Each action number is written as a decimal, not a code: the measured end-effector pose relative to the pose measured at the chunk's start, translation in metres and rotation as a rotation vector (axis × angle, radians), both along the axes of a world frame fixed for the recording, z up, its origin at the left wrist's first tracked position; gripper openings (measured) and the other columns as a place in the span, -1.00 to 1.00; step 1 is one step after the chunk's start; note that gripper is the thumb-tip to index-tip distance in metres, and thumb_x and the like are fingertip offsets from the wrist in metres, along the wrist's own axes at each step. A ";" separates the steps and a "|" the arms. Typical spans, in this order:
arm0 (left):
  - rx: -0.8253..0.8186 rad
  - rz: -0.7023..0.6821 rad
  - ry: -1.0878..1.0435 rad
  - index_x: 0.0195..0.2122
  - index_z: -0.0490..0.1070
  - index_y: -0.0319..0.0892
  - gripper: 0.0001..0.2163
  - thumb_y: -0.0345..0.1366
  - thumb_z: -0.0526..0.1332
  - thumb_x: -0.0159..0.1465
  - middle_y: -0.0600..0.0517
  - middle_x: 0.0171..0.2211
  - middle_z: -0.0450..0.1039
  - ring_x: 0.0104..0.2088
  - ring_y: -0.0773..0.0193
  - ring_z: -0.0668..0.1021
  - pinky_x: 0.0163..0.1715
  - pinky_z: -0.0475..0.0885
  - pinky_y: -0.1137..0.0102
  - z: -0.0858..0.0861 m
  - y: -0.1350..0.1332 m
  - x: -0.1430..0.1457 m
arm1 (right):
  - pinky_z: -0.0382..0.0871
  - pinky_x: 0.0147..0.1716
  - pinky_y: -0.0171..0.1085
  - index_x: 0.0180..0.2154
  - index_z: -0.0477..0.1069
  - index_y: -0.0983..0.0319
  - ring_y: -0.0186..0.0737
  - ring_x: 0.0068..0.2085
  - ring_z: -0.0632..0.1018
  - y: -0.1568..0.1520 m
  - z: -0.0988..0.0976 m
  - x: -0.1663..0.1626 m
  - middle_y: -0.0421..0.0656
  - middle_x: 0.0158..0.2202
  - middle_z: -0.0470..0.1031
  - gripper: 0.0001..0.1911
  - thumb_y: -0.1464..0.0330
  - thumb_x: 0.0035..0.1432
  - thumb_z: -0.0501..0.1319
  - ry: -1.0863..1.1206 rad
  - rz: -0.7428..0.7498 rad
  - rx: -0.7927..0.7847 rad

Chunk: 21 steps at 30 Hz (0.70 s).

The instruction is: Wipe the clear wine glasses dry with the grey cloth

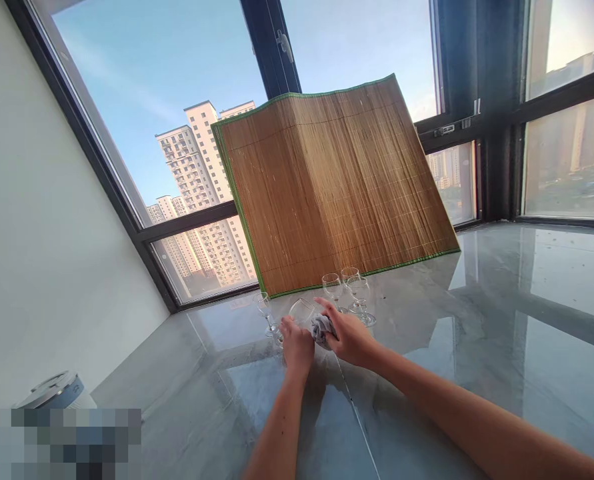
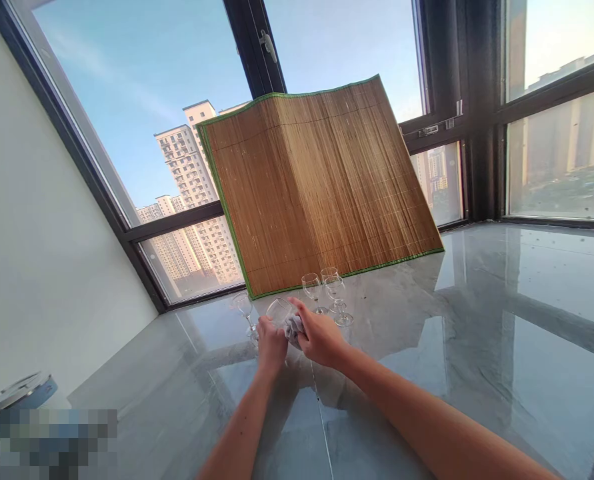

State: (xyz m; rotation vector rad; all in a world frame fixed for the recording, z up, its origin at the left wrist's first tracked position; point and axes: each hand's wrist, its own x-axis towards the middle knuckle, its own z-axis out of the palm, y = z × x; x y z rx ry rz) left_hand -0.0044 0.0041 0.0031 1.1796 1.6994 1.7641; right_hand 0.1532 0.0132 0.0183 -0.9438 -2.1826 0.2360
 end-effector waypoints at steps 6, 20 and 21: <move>0.059 -0.183 0.491 -0.34 0.38 -0.08 -0.81 -0.53 0.18 0.10 -0.05 -0.28 0.29 -0.18 0.11 0.40 -0.16 0.25 0.34 0.004 -0.008 0.019 | 0.25 -0.28 -0.28 0.25 0.10 0.19 -0.13 -0.23 0.54 -0.004 0.007 0.004 -0.07 -0.09 0.55 -0.33 0.48 0.07 0.07 0.030 -0.049 0.136; 0.155 0.000 0.617 -0.22 0.37 -0.08 -0.56 -0.67 0.03 -0.06 -0.05 -0.23 0.29 -0.13 0.11 0.40 -0.06 0.26 0.31 0.015 -0.015 0.014 | 0.18 -0.37 -0.30 0.12 0.21 0.18 -0.14 -0.29 0.54 0.002 0.015 0.014 -0.11 -0.13 0.56 -0.45 0.47 0.04 0.08 0.148 -0.296 0.098; 0.145 0.004 0.617 -0.22 0.37 -0.08 -0.56 -0.67 0.03 -0.05 -0.04 -0.23 0.29 -0.13 0.12 0.40 -0.07 0.27 0.32 0.014 -0.015 0.015 | 0.16 -0.38 -0.31 0.11 0.21 0.18 -0.15 -0.30 0.53 0.003 0.014 0.014 -0.12 -0.16 0.57 -0.46 0.47 0.04 0.08 0.139 -0.293 0.086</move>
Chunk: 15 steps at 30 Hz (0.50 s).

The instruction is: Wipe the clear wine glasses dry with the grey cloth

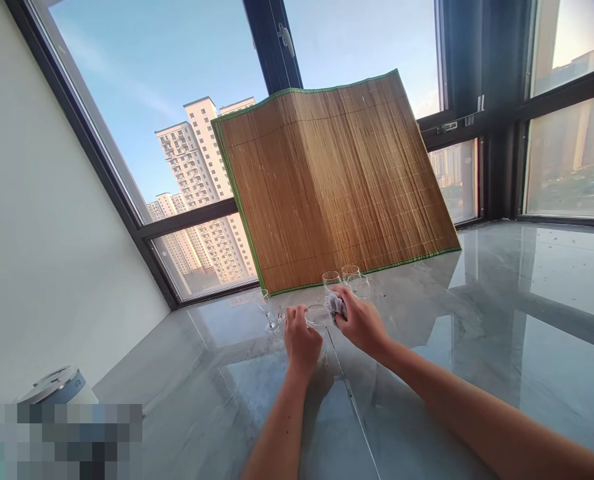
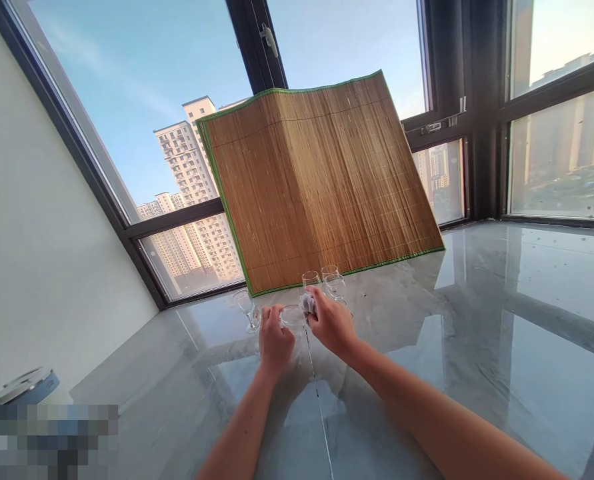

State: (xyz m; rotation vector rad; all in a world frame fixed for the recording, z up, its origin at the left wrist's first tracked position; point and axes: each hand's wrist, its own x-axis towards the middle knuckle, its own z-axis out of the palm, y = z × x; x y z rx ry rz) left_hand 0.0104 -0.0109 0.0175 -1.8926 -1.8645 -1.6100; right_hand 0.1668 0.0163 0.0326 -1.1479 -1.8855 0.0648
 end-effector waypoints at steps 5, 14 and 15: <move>-0.027 0.098 0.103 -0.14 0.33 -0.12 -0.55 -0.67 -0.01 0.00 -0.04 -0.19 0.29 -0.14 0.17 0.43 -0.13 0.31 0.36 -0.002 0.002 0.002 | 0.00 -0.47 -0.31 0.15 0.17 0.17 -0.18 -0.42 0.49 0.005 -0.006 -0.001 -0.15 -0.32 0.57 -0.42 0.45 0.05 0.09 -0.118 -0.035 -0.075; 0.008 0.197 0.305 -0.07 0.38 -0.13 -0.56 -0.66 -0.02 0.10 -0.06 -0.20 0.29 -0.18 0.16 0.43 -0.22 0.31 0.35 0.006 0.000 -0.002 | 0.01 -0.46 -0.33 0.18 0.15 0.16 -0.20 -0.41 0.48 0.003 -0.005 -0.001 -0.18 -0.34 0.55 -0.36 0.46 0.01 0.11 -0.061 0.041 -0.121; 0.004 0.200 0.324 -0.08 0.39 -0.13 -0.56 -0.66 -0.02 0.10 -0.06 -0.22 0.29 -0.19 0.15 0.42 -0.23 0.31 0.35 0.006 -0.001 -0.002 | 0.02 -0.45 -0.33 0.17 0.16 0.16 -0.21 -0.41 0.47 0.003 -0.005 -0.001 -0.19 -0.34 0.54 -0.36 0.46 0.00 0.11 -0.044 0.060 -0.122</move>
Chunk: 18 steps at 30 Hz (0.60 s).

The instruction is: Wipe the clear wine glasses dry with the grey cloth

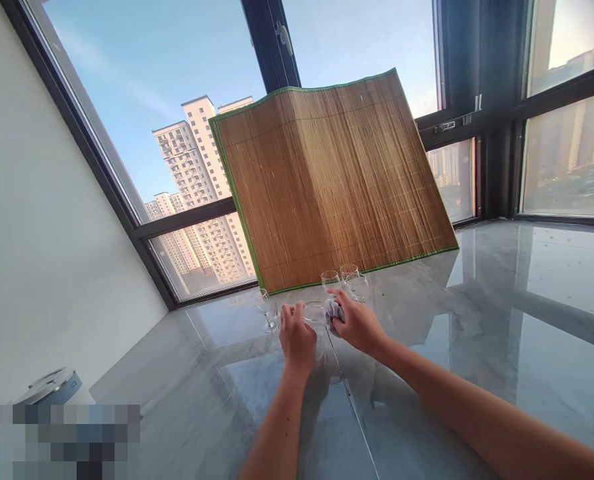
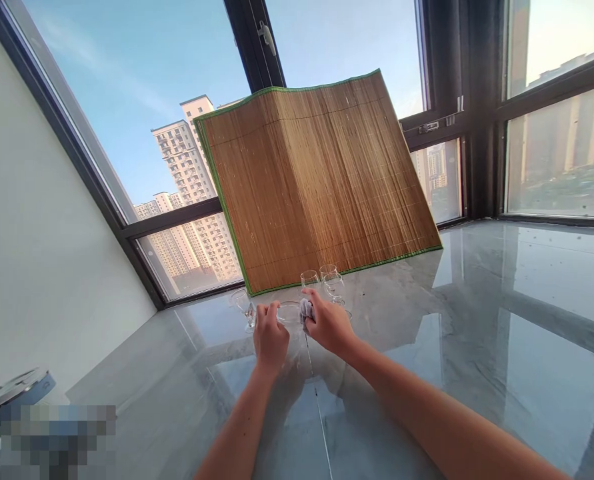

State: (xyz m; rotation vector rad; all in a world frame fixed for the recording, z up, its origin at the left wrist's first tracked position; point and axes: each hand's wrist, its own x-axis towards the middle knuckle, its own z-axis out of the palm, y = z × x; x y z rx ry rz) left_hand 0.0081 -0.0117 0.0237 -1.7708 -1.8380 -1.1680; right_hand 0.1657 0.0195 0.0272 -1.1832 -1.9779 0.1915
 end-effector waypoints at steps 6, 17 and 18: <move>-0.060 -0.053 0.099 -0.13 0.42 -0.14 -0.60 -0.64 0.01 0.10 -0.07 -0.23 0.29 -0.19 0.14 0.40 -0.24 0.29 0.35 -0.002 0.001 -0.005 | 0.19 -0.36 -0.32 0.18 0.20 0.20 -0.23 -0.38 0.44 0.011 -0.013 -0.003 -0.24 -0.44 0.45 -0.31 0.47 -0.06 0.18 0.181 0.250 -0.187; -0.159 -0.096 0.076 -0.15 0.37 -0.11 -0.65 -0.61 0.04 0.11 -0.05 -0.20 0.29 -0.21 0.18 0.42 -0.29 0.28 0.39 -0.008 0.003 -0.017 | 0.34 -0.33 -0.29 0.34 -0.07 0.11 -0.29 -0.37 0.46 -0.002 -0.006 0.002 -0.22 -0.29 0.45 -0.08 0.48 -0.09 0.12 0.457 0.618 -0.616; -0.162 -0.085 0.075 -0.15 0.36 -0.11 -0.65 -0.61 0.05 0.10 -0.05 -0.19 0.29 -0.20 0.18 0.41 -0.28 0.28 0.39 -0.009 0.003 -0.018 | 0.36 -0.30 -0.27 0.35 -0.11 0.11 -0.26 -0.33 0.47 -0.003 -0.005 0.002 -0.20 -0.22 0.46 -0.05 0.47 -0.10 0.14 0.402 0.644 -0.614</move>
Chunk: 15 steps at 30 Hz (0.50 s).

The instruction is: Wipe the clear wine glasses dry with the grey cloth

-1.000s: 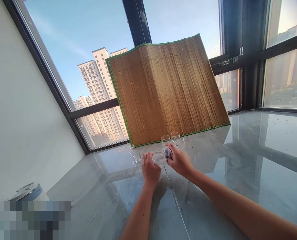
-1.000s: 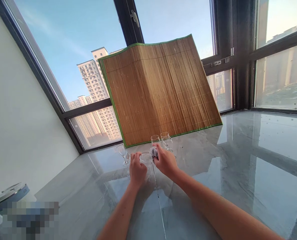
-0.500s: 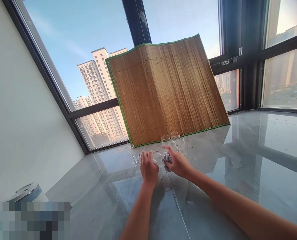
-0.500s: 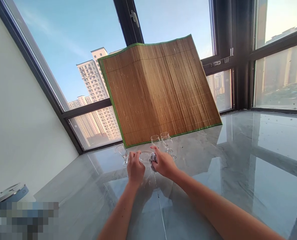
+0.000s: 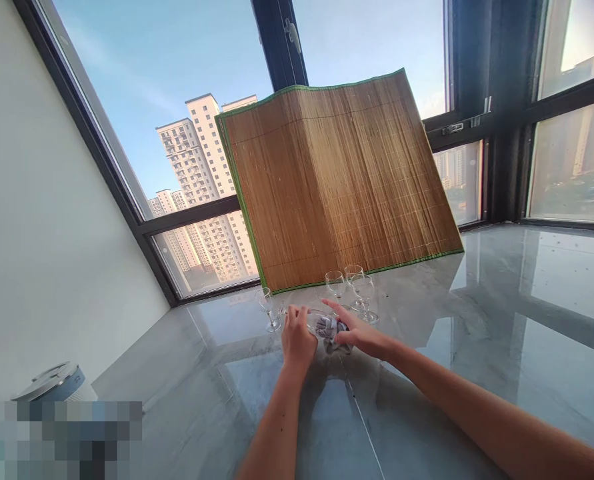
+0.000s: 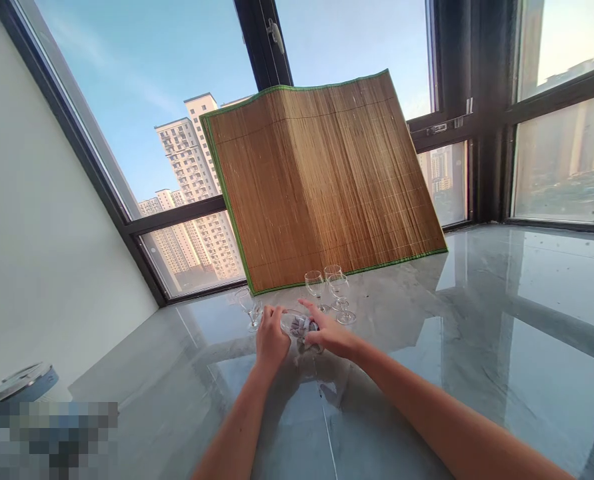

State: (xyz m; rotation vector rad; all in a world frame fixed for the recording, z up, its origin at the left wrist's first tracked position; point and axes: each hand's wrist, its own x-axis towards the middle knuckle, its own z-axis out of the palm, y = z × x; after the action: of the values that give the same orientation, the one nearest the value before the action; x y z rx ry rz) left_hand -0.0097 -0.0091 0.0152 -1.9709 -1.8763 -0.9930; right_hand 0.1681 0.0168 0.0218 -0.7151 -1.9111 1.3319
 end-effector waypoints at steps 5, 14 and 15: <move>0.013 -0.001 -0.018 -0.15 0.31 -0.12 -0.63 -0.64 0.05 0.07 -0.05 -0.16 0.28 -0.16 0.17 0.40 -0.25 0.29 0.38 -0.002 0.001 -0.002 | 0.22 0.10 -0.08 0.38 -0.19 0.17 -0.04 0.09 0.40 -0.001 -0.002 0.001 -0.06 0.17 0.34 0.04 0.50 -0.13 0.18 -0.123 0.079 0.260; 0.024 -0.075 -0.082 -0.19 0.28 -0.13 -0.58 -0.70 0.00 0.00 -0.03 -0.17 0.28 -0.13 0.19 0.41 -0.19 0.31 0.38 0.003 -0.002 -0.002 | 0.13 0.18 -0.02 0.39 -0.30 0.15 -0.01 0.21 0.30 -0.009 -0.007 -0.006 0.02 0.30 0.15 0.11 0.53 -0.13 0.22 -0.053 0.087 0.331; 0.036 -0.084 -0.100 -0.19 0.29 -0.13 -0.59 -0.70 0.00 0.00 -0.03 -0.17 0.28 -0.13 0.20 0.41 -0.18 0.31 0.38 0.003 -0.003 -0.001 | 0.20 0.14 -0.06 0.39 -0.30 0.13 -0.04 0.15 0.37 -0.010 -0.007 -0.008 0.01 0.26 0.22 0.11 0.54 -0.13 0.21 -0.023 0.084 0.315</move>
State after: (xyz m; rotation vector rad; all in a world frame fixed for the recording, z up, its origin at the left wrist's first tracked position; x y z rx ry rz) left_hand -0.0110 -0.0122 0.0185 -2.0296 -1.8252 -1.1616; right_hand 0.1606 0.0070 0.0149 -0.4983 -2.1261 1.0396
